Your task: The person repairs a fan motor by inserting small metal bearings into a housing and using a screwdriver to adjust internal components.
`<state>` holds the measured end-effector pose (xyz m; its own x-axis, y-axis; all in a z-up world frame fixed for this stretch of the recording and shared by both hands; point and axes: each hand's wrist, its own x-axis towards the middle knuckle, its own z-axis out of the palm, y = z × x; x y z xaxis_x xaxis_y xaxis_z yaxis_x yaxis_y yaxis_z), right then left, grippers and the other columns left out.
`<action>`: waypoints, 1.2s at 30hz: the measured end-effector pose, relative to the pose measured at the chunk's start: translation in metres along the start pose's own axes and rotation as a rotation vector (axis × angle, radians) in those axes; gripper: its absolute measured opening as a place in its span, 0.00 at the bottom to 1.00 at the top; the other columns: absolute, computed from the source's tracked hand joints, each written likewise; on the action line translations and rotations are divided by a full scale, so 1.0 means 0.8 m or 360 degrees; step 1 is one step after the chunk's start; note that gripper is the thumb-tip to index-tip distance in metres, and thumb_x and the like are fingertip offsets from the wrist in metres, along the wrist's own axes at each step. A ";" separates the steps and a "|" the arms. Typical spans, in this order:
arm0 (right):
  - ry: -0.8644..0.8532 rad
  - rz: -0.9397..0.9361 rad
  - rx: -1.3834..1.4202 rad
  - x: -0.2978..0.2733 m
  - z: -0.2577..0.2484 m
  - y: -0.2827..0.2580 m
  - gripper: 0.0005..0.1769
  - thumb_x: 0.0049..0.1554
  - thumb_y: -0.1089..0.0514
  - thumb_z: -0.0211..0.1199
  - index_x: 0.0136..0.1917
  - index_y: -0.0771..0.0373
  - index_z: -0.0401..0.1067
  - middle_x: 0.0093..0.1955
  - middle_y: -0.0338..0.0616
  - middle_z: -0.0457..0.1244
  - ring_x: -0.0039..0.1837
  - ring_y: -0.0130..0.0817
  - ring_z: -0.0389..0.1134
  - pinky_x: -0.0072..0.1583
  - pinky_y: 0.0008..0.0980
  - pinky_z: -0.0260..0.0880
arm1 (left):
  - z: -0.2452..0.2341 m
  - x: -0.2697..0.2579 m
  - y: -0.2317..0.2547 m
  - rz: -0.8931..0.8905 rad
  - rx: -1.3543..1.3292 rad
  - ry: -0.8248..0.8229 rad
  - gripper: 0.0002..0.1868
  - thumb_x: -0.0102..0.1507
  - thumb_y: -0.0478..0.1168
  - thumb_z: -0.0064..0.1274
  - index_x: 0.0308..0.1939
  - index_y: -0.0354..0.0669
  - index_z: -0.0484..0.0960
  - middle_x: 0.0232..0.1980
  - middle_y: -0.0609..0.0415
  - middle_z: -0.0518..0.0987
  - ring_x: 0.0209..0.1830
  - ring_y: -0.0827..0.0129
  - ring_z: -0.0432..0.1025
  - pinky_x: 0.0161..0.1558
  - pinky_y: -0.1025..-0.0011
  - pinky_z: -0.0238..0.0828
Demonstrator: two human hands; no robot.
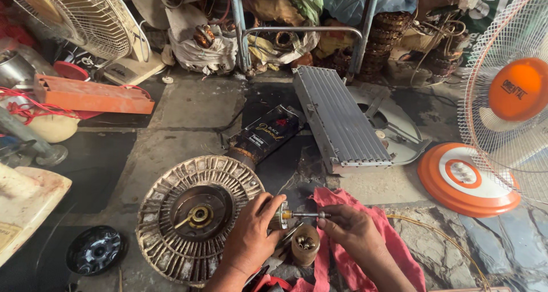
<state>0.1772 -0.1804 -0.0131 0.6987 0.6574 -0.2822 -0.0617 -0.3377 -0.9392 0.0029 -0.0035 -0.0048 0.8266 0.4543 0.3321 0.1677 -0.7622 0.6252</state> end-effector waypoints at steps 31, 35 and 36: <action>0.0573 -0.0124 -0.1344 0.016 -0.111 0.083 0.10 0.53 0.55 0.66 0.48 0.54 0.80 0.43 0.48 0.73 0.47 0.44 0.76 0.51 0.42 0.75 | 0.006 0.004 -0.001 0.0016 -0.0013 0.0098 0.38 0.49 0.40 0.70 0.63 0.47 0.72 0.59 0.46 0.73 0.58 0.47 0.70 0.56 0.55 0.69; 0.0520 0.0243 -0.1543 0.025 -0.146 0.159 0.10 0.50 0.50 0.68 0.47 0.46 0.84 0.45 0.47 0.73 0.49 0.45 0.77 0.55 0.44 0.76 | 0.002 0.003 0.001 -0.0046 -0.0019 0.0059 0.37 0.51 0.42 0.70 0.63 0.48 0.73 0.60 0.48 0.73 0.58 0.49 0.71 0.57 0.57 0.69; 0.0519 0.0238 -0.1547 0.025 -0.144 0.172 0.10 0.50 0.50 0.68 0.47 0.46 0.84 0.45 0.47 0.73 0.49 0.45 0.77 0.55 0.44 0.76 | 0.001 0.003 0.001 -0.0047 -0.0020 0.0065 0.37 0.51 0.42 0.70 0.63 0.48 0.73 0.60 0.48 0.73 0.58 0.49 0.71 0.57 0.57 0.69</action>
<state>0.2649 -0.2915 -0.1255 0.8993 0.3983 -0.1804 0.3369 -0.8942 -0.2950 0.0058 -0.0036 -0.0042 0.7986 0.4954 0.3417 0.1850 -0.7424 0.6440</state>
